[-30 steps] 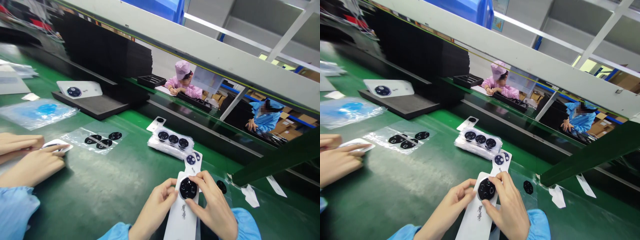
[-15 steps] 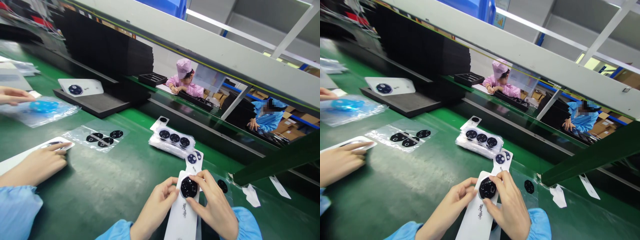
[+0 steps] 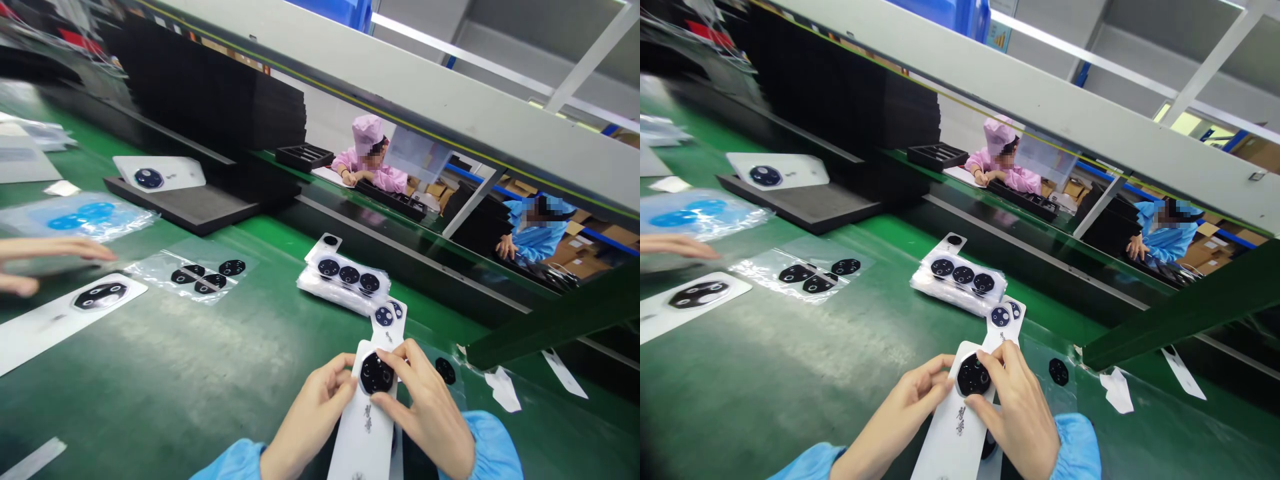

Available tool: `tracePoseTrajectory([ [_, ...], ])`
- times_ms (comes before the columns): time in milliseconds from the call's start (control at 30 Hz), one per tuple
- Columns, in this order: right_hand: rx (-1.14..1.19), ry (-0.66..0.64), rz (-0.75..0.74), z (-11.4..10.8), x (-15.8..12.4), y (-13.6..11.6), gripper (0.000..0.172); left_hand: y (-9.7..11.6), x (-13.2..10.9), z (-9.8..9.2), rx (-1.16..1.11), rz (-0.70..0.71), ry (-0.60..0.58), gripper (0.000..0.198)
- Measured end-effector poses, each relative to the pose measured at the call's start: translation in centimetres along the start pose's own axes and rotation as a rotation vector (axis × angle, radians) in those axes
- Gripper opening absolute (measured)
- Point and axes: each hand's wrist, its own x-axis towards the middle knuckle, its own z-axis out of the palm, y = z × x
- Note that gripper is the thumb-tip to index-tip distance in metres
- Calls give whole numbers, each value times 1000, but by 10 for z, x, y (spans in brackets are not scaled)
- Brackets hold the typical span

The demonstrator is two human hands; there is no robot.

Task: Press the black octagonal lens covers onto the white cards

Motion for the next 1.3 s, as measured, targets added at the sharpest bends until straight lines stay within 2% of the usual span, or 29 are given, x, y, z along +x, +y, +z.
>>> tracePoseTrajectory([
  [100,-13,0,16,2,0,-1,44,1,-2,1,69,35,13,44],
  [233,-45,-28,31,4,1,-5,43,1,-5,2,225,96,110,34],
  [367,-61,-31,52,6,5,-9,41,0,-6,2,270,105,156,33],
  [633,-103,-40,10,11,14,-7,37,3,-6,-5,263,110,167,36],
  [933,-119,-37,-130,23,36,-5,36,4,-3,-21,187,115,201,36],
  [1300,-62,-121,-181,24,55,-1,43,-1,2,-30,102,115,229,32],
])
